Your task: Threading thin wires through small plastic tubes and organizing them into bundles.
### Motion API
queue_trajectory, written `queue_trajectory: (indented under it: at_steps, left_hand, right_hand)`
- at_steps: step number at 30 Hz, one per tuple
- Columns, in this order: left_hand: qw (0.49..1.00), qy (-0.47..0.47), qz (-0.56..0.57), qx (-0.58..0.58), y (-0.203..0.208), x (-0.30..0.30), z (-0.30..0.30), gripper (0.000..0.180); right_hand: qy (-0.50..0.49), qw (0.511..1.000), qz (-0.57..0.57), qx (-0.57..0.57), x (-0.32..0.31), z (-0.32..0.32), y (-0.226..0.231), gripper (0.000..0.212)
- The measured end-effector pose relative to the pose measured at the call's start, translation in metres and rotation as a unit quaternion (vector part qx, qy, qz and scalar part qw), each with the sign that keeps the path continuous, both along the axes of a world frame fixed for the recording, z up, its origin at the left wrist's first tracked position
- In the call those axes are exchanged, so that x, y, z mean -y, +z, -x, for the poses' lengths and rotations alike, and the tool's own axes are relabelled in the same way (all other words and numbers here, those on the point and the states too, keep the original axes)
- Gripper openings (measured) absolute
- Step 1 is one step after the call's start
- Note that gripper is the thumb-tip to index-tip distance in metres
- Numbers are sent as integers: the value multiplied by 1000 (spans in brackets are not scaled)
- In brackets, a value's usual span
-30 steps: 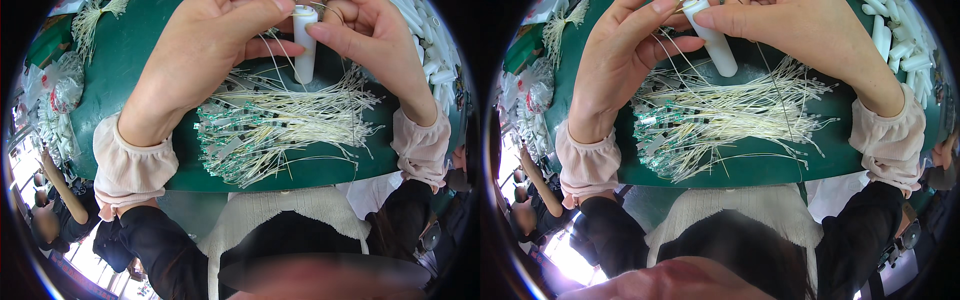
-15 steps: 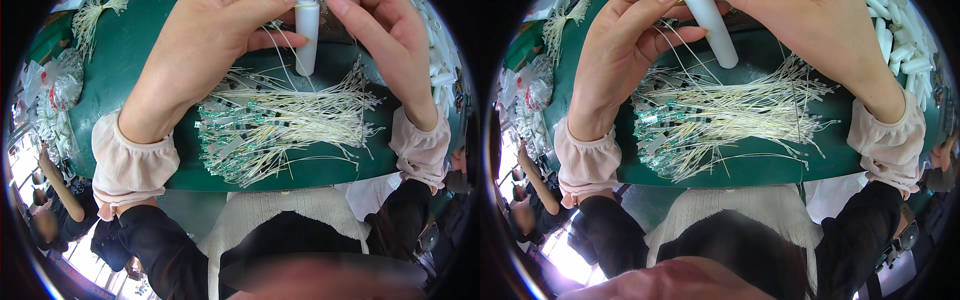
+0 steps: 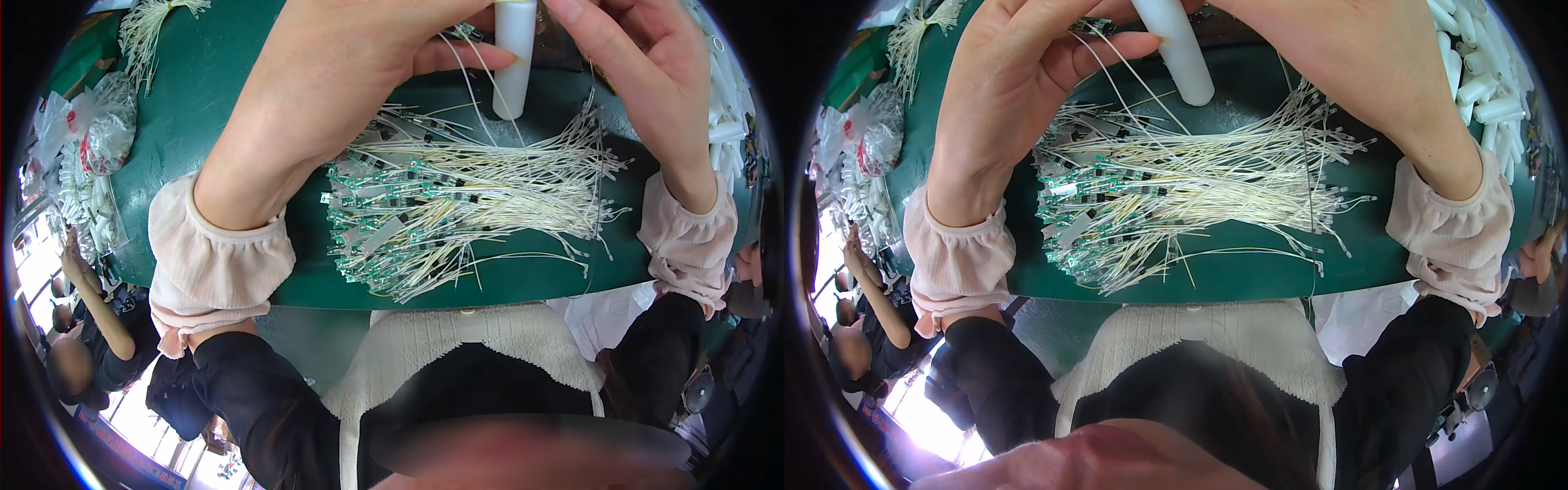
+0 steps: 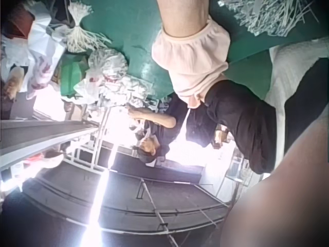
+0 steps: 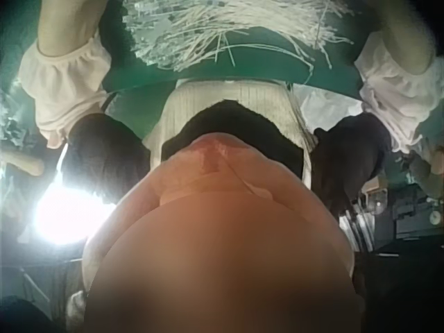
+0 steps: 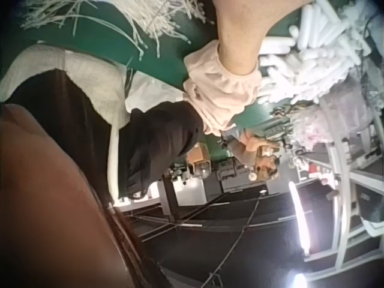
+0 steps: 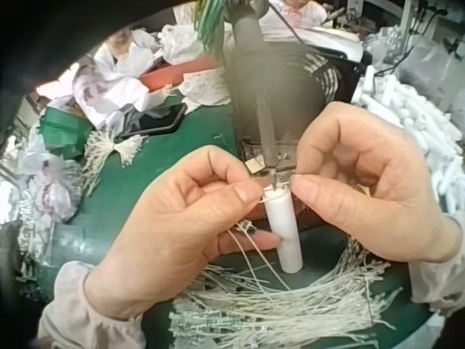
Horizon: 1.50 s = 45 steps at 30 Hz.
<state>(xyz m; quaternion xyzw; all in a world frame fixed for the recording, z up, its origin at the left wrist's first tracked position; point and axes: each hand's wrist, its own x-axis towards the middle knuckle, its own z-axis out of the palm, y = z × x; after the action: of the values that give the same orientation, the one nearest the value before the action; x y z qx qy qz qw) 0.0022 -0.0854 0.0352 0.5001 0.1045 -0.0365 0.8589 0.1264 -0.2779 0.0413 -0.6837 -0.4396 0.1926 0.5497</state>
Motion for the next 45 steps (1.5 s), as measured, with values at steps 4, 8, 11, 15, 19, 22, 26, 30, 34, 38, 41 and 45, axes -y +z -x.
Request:
queue_trajectory:
  at_steps: [4,8,11,15,19,22,26,30,34,38,41,45]
  left_hand:
    - [1000,1,-14,-9,0,2,0,9]
    - [1000,-14,0,-12,1,3,2,9]
    - [999,-6,-12,-43,9,5,11,9]
    - [996,-27,-31,-74,30,9,19,9]
    - [986,-64,-14,152,49,0,24,8]
    - [946,0,-88,311,43,-46,78,53]
    - [975,-4,88,206,71,-96,130,50]
    - [966,215,-54,134,62,-112,245,44]
    - [894,334,-297,-34,41,-94,311,21]
    - [782,316,-444,-303,42,-74,347,11]
    - [684,203,-594,-372,43,-67,328,20]
    - [760,154,-571,-270,52,-39,264,26]
  right_hand:
    - [-4,1000,-24,-15,0,-1,-4,13]
    - [9,1000,-11,7,5,-9,-6,12]
    - [-22,998,10,-49,0,0,10,13]
    - [-14,987,100,-124,8,3,34,17]
    - [-66,982,113,-137,24,0,37,18]
    - [-109,977,88,-163,29,1,41,17]
    - [-134,980,98,-109,49,-15,34,15]
    - [-180,976,116,46,135,-119,-7,12]
    - [-160,961,81,208,165,-140,-21,22]
    - [-159,883,365,250,190,-129,-37,16]
    - [-97,880,295,360,169,-96,-32,23]
    - [-10,788,224,573,150,-94,-53,34]
